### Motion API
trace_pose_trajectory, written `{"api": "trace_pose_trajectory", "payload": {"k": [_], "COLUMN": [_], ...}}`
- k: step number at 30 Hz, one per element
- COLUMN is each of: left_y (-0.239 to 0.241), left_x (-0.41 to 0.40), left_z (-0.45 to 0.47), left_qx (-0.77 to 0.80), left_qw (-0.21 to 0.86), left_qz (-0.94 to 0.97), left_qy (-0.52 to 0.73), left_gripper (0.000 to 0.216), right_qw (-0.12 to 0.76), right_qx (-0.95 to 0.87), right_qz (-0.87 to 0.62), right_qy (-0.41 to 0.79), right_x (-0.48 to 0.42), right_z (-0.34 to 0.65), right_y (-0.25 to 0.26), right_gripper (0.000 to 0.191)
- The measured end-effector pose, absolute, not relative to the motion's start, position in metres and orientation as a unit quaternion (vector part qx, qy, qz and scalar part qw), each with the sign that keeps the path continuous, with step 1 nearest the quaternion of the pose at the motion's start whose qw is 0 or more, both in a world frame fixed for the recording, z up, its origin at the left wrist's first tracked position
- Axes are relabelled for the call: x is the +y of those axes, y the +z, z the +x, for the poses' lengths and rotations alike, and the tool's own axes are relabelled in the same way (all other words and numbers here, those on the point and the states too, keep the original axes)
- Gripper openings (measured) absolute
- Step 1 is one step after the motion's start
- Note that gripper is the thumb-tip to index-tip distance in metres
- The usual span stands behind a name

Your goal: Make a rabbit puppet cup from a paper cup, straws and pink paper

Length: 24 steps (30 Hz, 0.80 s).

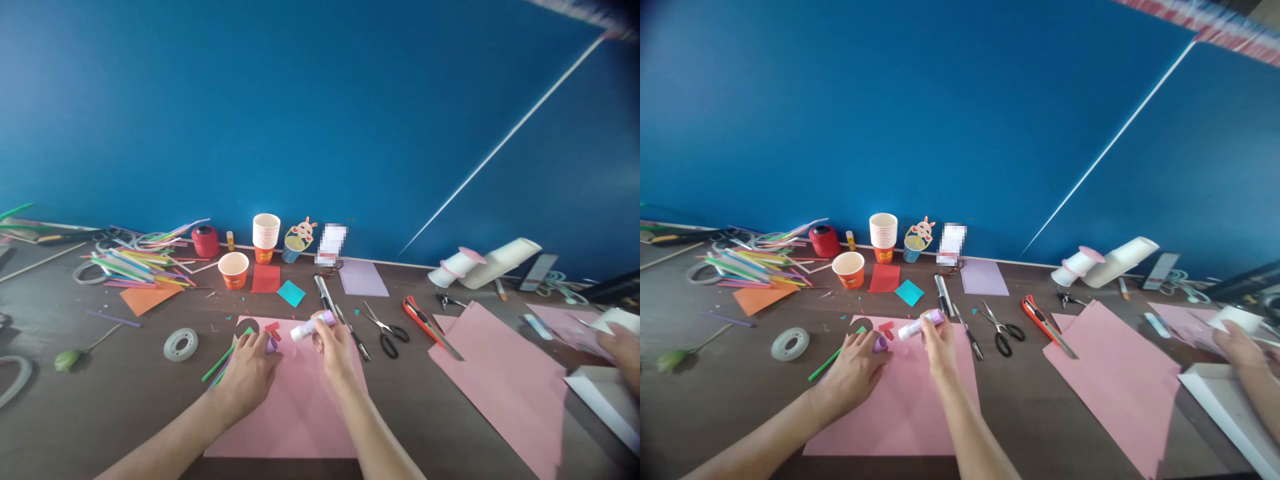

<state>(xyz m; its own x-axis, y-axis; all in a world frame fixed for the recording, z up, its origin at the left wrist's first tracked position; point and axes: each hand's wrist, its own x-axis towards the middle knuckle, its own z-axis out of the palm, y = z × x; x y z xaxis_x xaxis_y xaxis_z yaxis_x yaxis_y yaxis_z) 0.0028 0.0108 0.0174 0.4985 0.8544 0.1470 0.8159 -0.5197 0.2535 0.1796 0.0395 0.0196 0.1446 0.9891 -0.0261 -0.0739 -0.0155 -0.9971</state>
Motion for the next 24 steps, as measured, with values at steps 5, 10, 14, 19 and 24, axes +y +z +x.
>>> {"api": "trace_pose_trajectory", "payload": {"k": [5, 10, 14, 19, 24], "left_y": [0.022, 0.023, 0.026, 0.031, 0.031], "left_x": [0.008, 0.005, 0.003, 0.001, 0.002], "left_z": [-0.001, -0.003, -0.003, -0.002, -0.001], "left_qx": [0.470, 0.470, 0.470, 0.455, 0.445], "left_qw": [0.104, 0.115, 0.127, 0.145, 0.159], "left_qz": [0.858, 0.856, 0.853, 0.855, 0.854], "left_qy": [0.179, 0.185, 0.188, 0.203, 0.218], "left_gripper": [0.027, 0.027, 0.025, 0.023, 0.021], "right_qw": [0.567, 0.552, 0.549, 0.541, 0.532], "right_qx": [-0.408, -0.411, -0.405, -0.420, -0.460], "right_qz": [-0.463, -0.473, -0.483, -0.485, -0.466], "right_qy": [0.546, 0.551, 0.549, 0.543, 0.537], "right_x": [0.025, 0.025, 0.027, 0.024, 0.020], "right_z": [0.161, 0.152, 0.151, 0.152, 0.153], "right_y": [0.019, 0.008, 0.006, 0.011, 0.015], "right_gripper": [0.017, 0.020, 0.021, 0.018, 0.013]}}
